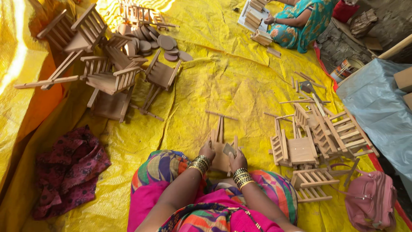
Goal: The person sits on a yellow tarp among many small wooden chairs and sands them one at a time using a small sanding block, rubbing the seat and frame surfaces, turning chairs over to reach other sides, and setting finished chairs aside with the pile.
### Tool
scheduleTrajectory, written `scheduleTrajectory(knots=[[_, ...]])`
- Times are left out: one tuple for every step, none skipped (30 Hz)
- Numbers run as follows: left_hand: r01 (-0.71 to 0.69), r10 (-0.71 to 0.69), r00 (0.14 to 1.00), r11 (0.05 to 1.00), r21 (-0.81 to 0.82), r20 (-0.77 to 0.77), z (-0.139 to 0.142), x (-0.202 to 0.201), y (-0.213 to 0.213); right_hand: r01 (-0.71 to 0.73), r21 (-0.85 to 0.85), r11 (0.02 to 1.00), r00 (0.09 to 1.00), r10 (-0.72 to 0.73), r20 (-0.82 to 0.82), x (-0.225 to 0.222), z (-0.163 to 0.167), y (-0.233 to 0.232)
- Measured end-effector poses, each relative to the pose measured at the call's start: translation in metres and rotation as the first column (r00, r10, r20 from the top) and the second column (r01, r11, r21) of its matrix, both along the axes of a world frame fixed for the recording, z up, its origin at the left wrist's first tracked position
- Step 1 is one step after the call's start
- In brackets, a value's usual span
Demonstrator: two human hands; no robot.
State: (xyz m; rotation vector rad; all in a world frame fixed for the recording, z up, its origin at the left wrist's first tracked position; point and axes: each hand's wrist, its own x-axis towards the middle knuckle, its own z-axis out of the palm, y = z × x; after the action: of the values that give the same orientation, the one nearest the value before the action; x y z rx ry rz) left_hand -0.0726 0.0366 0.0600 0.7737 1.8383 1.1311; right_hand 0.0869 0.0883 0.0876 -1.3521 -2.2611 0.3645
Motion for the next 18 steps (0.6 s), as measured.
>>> scheduleTrajectory(knots=[[0.016, -0.015, 0.998, 1.000, -0.021, 0.058, 0.003, -0.001, 0.000, 0.003, -0.021, 1.000, 1.000, -0.003, 0.003, 0.000, 0.000, -0.001], [0.028, -0.026, 0.996, 0.999, -0.027, 0.086, 0.006, 0.000, 0.001, -0.006, -0.024, 1.000, 1.000, 0.005, -0.012, 0.000, 0.000, -0.003], [0.046, -0.045, 0.997, 0.999, -0.027, 0.059, 0.008, 0.000, 0.001, -0.014, -0.027, 1.000, 1.000, 0.013, -0.026, 0.000, 0.000, -0.004], [0.068, -0.067, 0.997, 0.997, -0.034, 0.033, 0.011, 0.001, 0.002, -0.023, -0.029, 0.999, 0.999, 0.022, -0.042, 0.000, 0.000, -0.005], [0.090, -0.090, 0.996, 0.995, -0.043, 0.003, 0.011, 0.002, 0.001, -0.021, -0.039, 0.999, 1.000, 0.021, -0.007, 0.001, 0.001, -0.007], [0.117, -0.122, 0.991, 0.990, -0.074, -0.057, 0.012, 0.003, 0.001, -0.018, -0.050, 0.999, 0.999, 0.020, 0.028, 0.001, 0.001, -0.008], [0.143, -0.155, 0.982, 0.984, -0.107, -0.109, 0.011, 0.004, 0.001, -0.015, -0.060, 0.998, 0.998, 0.018, 0.062, 0.002, 0.001, -0.010], [0.172, -0.196, 0.967, 0.974, -0.147, -0.163, 0.008, 0.006, 0.000, -0.008, -0.070, 0.998, 0.999, 0.011, 0.041, 0.002, 0.001, -0.011], [0.192, -0.220, 0.959, 0.968, -0.163, -0.176, 0.006, 0.007, -0.001, -0.001, -0.081, 0.997, 1.000, 0.003, 0.021, 0.003, 0.001, -0.011], [0.209, -0.243, 0.951, 0.961, -0.180, -0.191, 0.003, 0.009, -0.001, 0.006, -0.093, 0.996, 1.000, -0.006, 0.001, 0.004, 0.001, -0.013], [0.224, -0.260, 0.946, 0.956, -0.192, -0.194, 0.000, 0.010, -0.001, -0.042, -0.034, 0.999, 0.999, 0.041, -0.031, 0.004, 0.001, -0.013], [0.238, -0.278, 0.940, 0.950, -0.204, -0.196, -0.002, 0.010, -0.001, -0.088, 0.027, 0.996, 0.994, 0.089, -0.061, 0.005, 0.001, -0.013], [0.250, -0.295, 0.933, 0.943, -0.218, -0.204, -0.003, 0.011, 0.000, -0.131, 0.089, 0.987, 0.986, 0.139, -0.088, 0.006, 0.000, -0.013], [0.261, -0.307, 0.929, 0.939, -0.224, -0.205, -0.003, 0.010, 0.000, -0.072, -0.043, 0.996, 0.990, 0.066, -0.121, 0.007, 0.000, -0.013], [0.268, -0.317, 0.925, 0.935, -0.232, -0.210, -0.004, 0.010, 0.000, -0.018, -0.174, 0.985, 0.989, -0.007, -0.145, 0.008, 0.000, -0.011], [0.279, -0.328, 0.922, 0.932, -0.234, -0.207, -0.004, 0.011, 0.001, 0.028, -0.300, 0.954, 0.984, -0.079, -0.159, 0.009, 0.001, -0.010], [0.287, -0.337, 0.919, 0.928, -0.239, -0.205, -0.004, 0.010, 0.002, 0.015, -0.248, 0.969, 0.986, -0.055, -0.158, 0.011, 0.000, -0.008], [0.294, -0.345, 0.915, 0.926, -0.238, -0.208, -0.004, 0.011, 0.001, 0.002, -0.197, 0.980, 0.987, -0.033, -0.159, 0.012, -0.001, -0.006]])
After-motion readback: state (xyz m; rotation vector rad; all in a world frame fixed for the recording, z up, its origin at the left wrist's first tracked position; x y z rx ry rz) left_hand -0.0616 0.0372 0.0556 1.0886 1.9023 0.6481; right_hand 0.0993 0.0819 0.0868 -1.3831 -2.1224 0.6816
